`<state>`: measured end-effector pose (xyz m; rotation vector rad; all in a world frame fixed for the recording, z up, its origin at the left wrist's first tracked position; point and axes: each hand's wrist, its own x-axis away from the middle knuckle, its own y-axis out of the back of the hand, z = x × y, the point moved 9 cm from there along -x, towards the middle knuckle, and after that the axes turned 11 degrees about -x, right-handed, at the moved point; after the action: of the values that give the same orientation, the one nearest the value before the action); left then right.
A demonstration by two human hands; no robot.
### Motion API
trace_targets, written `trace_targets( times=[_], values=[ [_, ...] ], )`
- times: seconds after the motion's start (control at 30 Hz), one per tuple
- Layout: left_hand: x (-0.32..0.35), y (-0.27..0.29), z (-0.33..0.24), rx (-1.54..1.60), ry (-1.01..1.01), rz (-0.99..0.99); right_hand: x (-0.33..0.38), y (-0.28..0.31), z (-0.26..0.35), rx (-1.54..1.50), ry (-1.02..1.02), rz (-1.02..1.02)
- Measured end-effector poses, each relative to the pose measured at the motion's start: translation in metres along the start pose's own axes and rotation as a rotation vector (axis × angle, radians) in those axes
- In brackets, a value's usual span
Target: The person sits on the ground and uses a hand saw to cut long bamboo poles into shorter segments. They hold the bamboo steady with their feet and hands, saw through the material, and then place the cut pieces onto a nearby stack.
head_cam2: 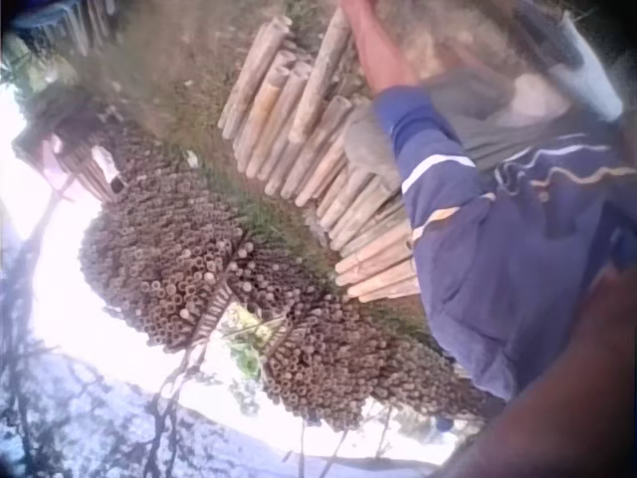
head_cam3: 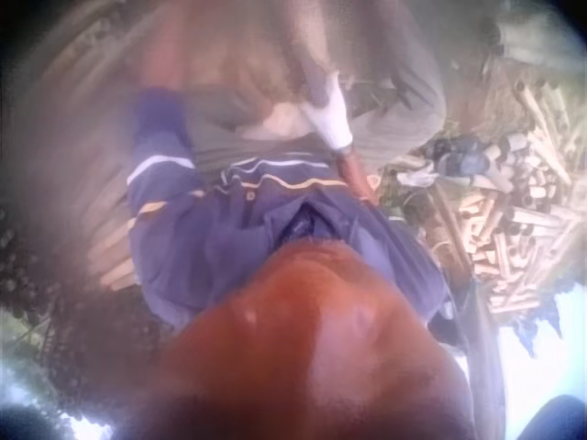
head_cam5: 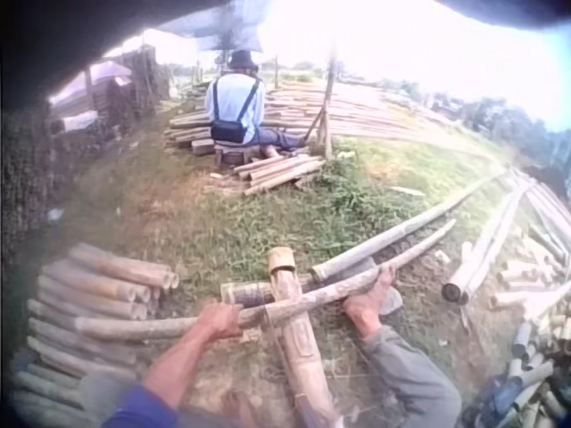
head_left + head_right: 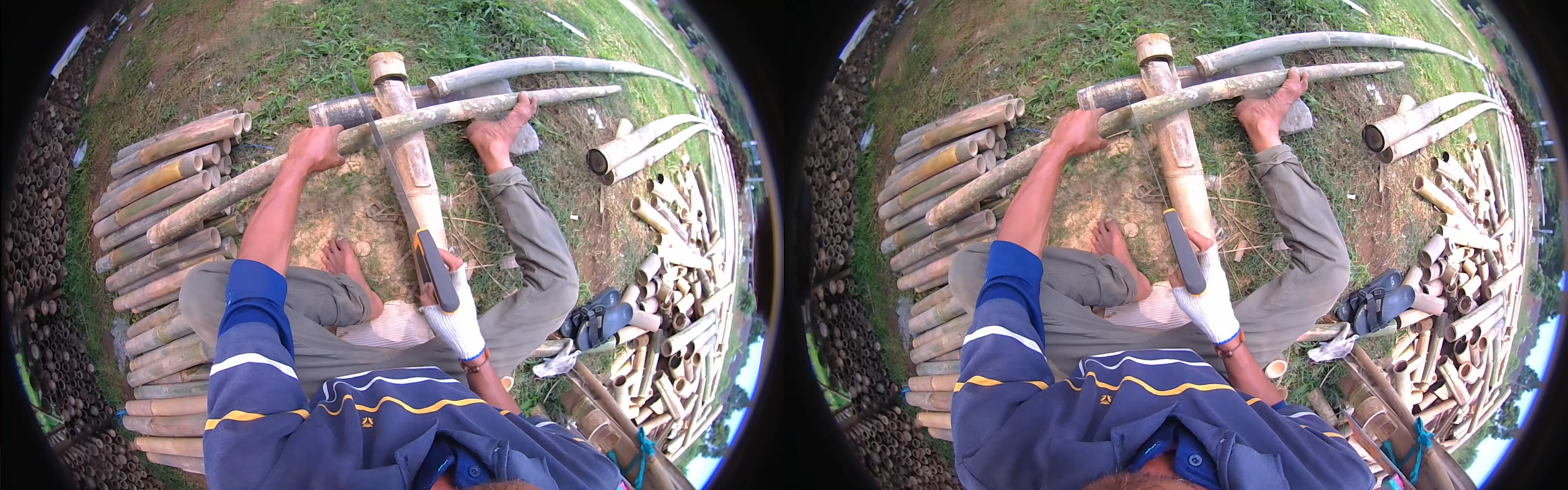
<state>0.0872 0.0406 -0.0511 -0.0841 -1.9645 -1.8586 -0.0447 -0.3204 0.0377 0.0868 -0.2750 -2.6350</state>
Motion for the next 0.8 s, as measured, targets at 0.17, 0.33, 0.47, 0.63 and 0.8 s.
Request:
trace_targets(
  times=[0.17, 0.33, 0.47, 0.63, 0.8],
  values=[
    [-0.001, 0.001, 0.001, 0.013, 0.031, -0.040, 0.033, 0.011, 0.012, 0.002, -0.016, 0.017],
    [0.002, 0.010, -0.004, -0.009, 0.030, -0.085, -0.136, -0.055, -0.009, -0.098, 0.265, -0.049],
    [0.003, 0.002, -0.005, -0.005, -0.029, -0.033, -0.157, -0.057, -0.019, -0.192, 0.183, -0.015],
    [-0.009, -0.009, 0.000, 0.003, -0.094, -0.014, 0.017, 0.006, -0.007, -0.073, -0.126, -0.003],
    [-0.012, -0.005, 0.001, 0.040, -0.025, -0.025, 0.023, 0.017, 0.016, 0.052, 0.023, -0.021]
  ],
)
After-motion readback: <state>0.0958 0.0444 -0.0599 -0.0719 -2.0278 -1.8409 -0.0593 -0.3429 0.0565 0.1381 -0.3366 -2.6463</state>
